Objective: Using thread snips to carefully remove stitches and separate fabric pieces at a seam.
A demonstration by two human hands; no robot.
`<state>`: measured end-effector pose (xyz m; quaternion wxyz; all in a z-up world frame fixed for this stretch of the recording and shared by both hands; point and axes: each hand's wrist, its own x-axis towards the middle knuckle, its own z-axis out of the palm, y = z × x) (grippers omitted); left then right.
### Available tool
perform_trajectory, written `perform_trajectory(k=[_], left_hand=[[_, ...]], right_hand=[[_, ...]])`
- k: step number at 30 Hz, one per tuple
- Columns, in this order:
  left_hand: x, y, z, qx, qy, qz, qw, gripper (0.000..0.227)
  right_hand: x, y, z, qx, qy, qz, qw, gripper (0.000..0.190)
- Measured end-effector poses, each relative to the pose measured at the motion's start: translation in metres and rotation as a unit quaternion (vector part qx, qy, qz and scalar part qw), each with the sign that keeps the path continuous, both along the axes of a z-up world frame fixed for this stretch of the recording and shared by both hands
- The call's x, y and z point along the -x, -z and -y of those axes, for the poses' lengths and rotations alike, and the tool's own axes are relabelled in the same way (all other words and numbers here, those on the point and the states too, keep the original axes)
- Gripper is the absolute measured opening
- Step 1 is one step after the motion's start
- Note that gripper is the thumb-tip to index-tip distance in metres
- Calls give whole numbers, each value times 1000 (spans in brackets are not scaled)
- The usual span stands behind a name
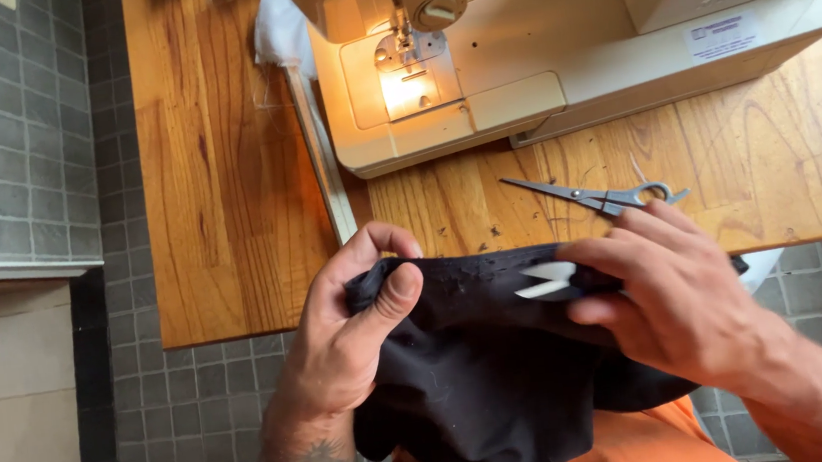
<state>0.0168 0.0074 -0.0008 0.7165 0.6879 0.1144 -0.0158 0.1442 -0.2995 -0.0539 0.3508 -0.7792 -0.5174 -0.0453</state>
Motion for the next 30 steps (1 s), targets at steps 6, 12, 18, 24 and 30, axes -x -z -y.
perform_trajectory(k=[6,12,18,24,30], left_hand=[[3,7,5,26,-1,15,1000,34],[5,7,9,38,-28,-5,999,31],[10,-4,11,20,-19,16,999,31],[11,-7,12,29,-17,15,999,27],[11,-13,12,4,-13,29,999,26]], right_hand=[[-6,4,-21,-34,-25,72,997,43],[-6,4,-28,-39,-22,68,997,41],[-4,-12,-32,-36,-32,69,996,36],[-2,-20,-35,-41,-33,75,996,34],[-2,-24,-35,-32,-29,82,996,21]])
